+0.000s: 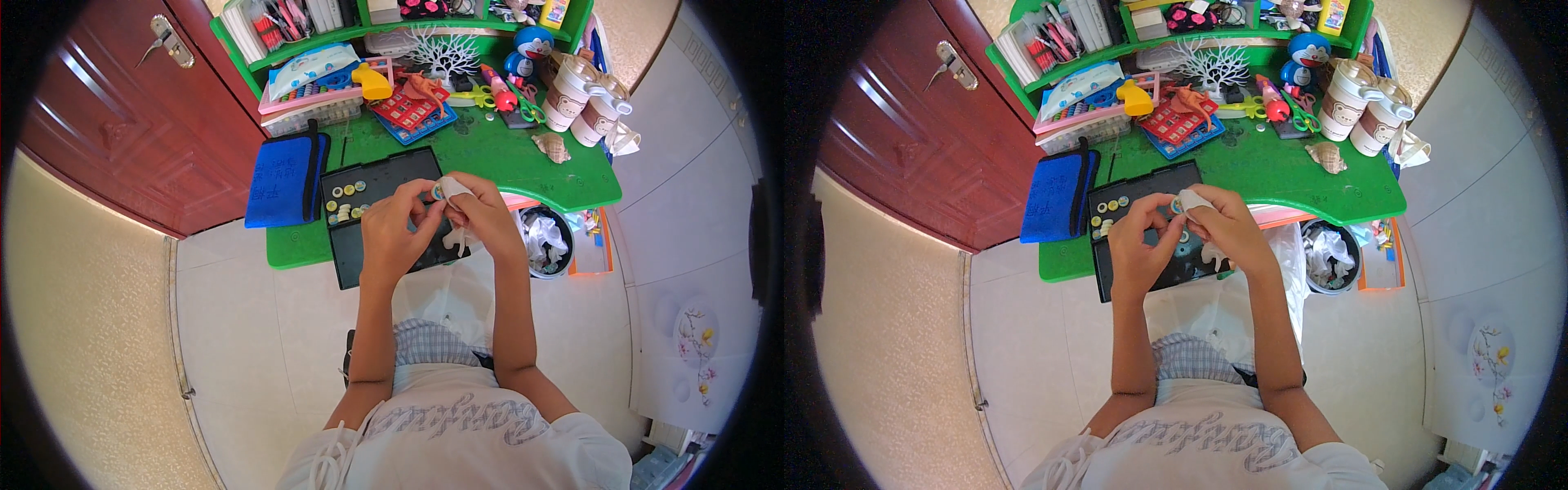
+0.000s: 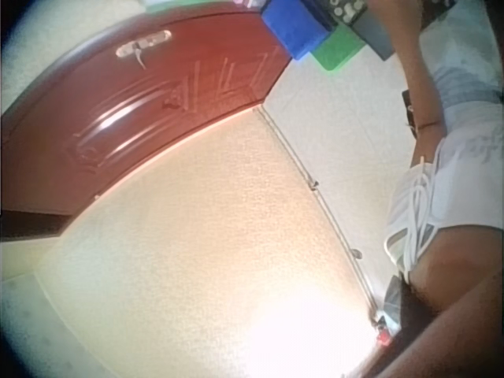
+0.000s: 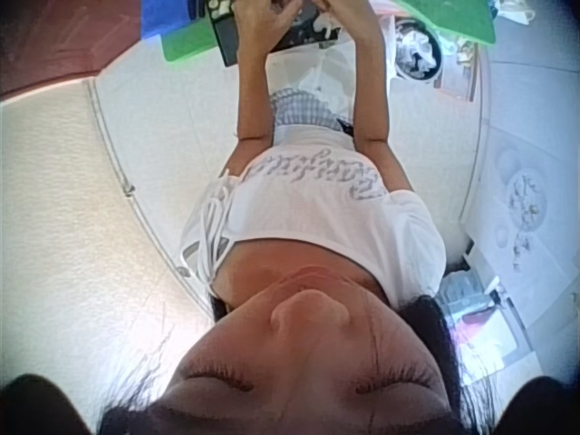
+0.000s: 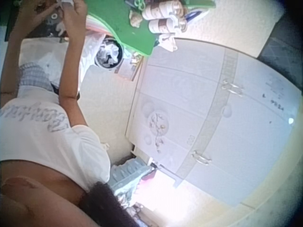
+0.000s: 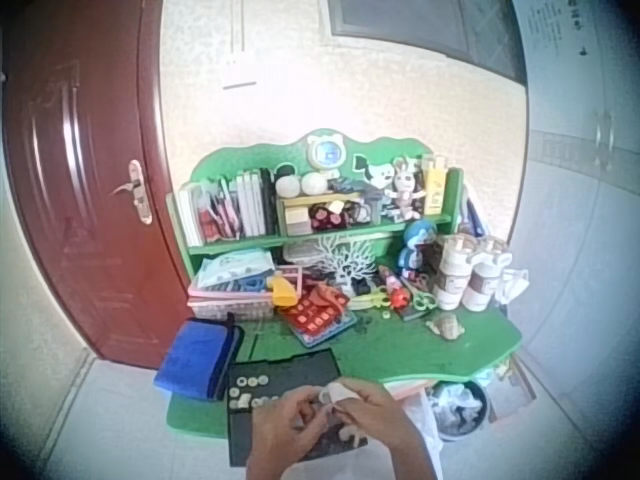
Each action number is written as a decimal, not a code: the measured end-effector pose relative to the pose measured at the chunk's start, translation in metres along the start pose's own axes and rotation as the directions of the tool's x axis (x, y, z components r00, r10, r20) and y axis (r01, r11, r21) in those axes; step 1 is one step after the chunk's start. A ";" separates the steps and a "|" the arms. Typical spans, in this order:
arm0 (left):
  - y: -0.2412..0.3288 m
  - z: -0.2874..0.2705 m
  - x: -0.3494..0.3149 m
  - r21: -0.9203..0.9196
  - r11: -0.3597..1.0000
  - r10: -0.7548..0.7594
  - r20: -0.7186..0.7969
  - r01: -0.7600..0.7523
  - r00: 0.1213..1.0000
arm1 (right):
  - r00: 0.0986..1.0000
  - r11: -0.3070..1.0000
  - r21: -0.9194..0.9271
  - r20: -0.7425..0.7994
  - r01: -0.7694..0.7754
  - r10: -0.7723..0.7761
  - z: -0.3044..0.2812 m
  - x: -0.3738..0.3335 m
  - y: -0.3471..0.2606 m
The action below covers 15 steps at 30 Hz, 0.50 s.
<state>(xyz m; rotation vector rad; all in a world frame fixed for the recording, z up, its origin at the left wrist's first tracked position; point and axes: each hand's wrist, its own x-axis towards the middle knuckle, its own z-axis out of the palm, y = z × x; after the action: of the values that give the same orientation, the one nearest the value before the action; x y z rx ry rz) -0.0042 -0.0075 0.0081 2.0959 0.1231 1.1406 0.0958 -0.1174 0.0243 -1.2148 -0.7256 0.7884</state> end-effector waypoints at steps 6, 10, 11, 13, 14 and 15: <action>0.000 0.000 0.000 0.015 1.000 0.012 -0.002 -0.012 1.000 | 1.000 1.000 -0.023 0.000 0.001 -0.001 -0.002 -0.001 0.000; 0.001 -0.001 0.000 0.036 0.999 0.020 -0.015 -0.019 1.000 | 1.000 0.997 -0.073 -0.029 0.002 -0.004 0.002 -0.001 -0.003; 0.000 0.000 -0.001 0.035 0.999 0.020 -0.014 -0.020 1.000 | 1.000 0.997 -0.074 -0.030 0.002 -0.004 0.003 -0.002 -0.004; -0.001 0.001 -0.001 0.022 1.000 0.007 -0.012 -0.007 1.000 | 0.999 0.993 -0.107 -0.026 0.044 -0.047 0.003 -0.002 -0.004; -0.001 0.000 -0.001 0.023 1.000 0.007 -0.012 -0.007 1.000 | 0.999 0.993 -0.106 -0.026 0.044 -0.047 0.003 -0.002 -0.004; 0.000 0.000 -0.001 0.030 1.000 0.004 -0.005 -0.004 1.000 | 0.998 0.992 -0.120 -0.031 0.043 -0.047 0.003 -0.002 -0.003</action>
<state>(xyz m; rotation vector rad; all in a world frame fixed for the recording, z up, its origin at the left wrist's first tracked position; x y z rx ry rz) -0.0048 -0.0078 0.0068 2.1202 0.1392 1.1534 0.0930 -0.1179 0.0274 -1.3123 -0.7788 0.6937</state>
